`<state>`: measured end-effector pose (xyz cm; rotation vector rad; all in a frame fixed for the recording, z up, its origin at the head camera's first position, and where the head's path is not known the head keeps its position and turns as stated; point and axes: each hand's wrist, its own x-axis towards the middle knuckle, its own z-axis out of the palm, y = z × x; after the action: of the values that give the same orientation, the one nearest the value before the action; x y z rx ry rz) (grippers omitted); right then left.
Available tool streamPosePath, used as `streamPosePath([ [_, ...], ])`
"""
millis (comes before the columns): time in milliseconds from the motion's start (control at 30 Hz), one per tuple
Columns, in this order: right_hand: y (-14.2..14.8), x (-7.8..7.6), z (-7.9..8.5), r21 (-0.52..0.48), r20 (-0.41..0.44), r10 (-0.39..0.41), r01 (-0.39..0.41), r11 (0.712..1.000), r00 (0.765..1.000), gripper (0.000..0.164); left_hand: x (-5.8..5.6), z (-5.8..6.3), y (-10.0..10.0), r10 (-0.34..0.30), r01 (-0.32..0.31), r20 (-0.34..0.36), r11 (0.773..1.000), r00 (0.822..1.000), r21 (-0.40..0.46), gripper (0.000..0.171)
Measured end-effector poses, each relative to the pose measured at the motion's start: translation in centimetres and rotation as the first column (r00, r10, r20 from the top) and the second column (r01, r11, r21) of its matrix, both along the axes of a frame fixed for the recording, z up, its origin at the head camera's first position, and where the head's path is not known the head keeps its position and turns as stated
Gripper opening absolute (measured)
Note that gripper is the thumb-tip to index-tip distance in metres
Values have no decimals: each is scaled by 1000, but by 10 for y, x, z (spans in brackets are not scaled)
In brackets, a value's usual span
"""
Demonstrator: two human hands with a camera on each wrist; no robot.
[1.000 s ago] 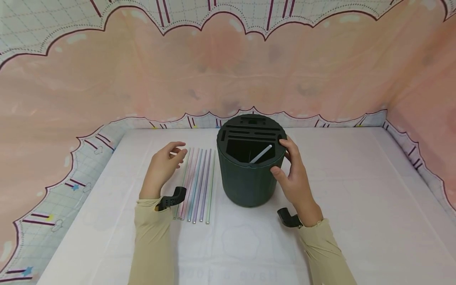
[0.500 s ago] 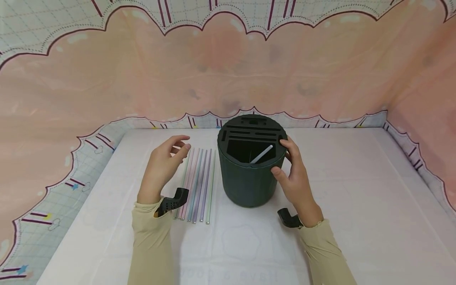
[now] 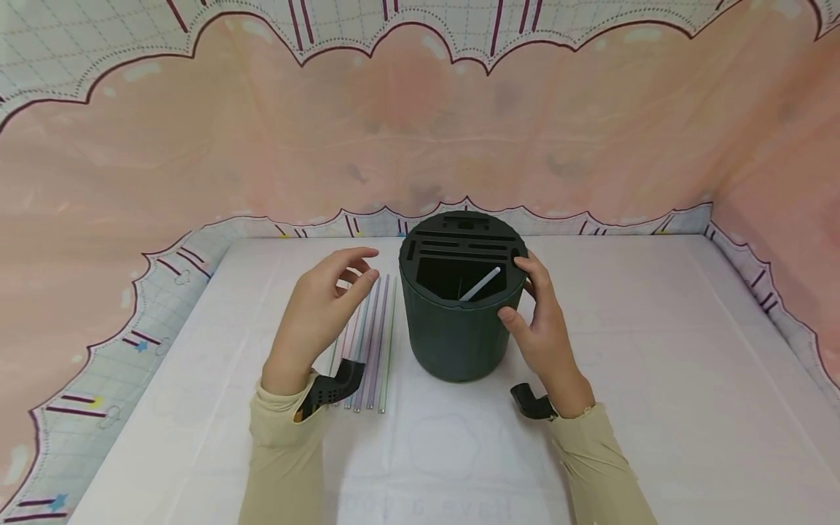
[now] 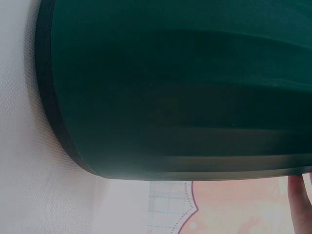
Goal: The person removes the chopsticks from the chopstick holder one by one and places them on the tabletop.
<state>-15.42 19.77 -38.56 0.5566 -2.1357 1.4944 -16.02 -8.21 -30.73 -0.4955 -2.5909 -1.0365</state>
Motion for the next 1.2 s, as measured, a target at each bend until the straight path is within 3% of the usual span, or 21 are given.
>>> streamPosePath([
  [100, 0, 0, 0, -1, 2, 2, -2, 1000, 1000, 70, 5, 3, 10, -48, 49, -83, 999, 995, 12, 29],
  [333, 0, 1, 1, 12, 20, -13, 13, 1000, 1000, 68, 17, 10, 29, -126, 137, -250, 990, 960, 27, 24],
  [633, -2, 2, 4, 0, 15, 1, -1, 1000, 1000, 69, 22, 12, 43, -157, 159, -338, 987, 928, -23, 22],
  [867, 0, 0, -1, -3, -5, 3, -3, 1000, 1000, 70, 29, 13, 56, -271, 251, -371, 963, 888, -103, 25],
  [1000, -1, 0, -1, -6, -32, 7, -7, 1000, 999, 72, 35, 9, 67, -305, 246, -341, 947, 889, -205, 31],
  [1200, -2, 2, 1, -3, -48, 2, -3, 1000, 999, 72, 39, 5, 75, -278, 190, -321, 941, 905, -279, 34],
])
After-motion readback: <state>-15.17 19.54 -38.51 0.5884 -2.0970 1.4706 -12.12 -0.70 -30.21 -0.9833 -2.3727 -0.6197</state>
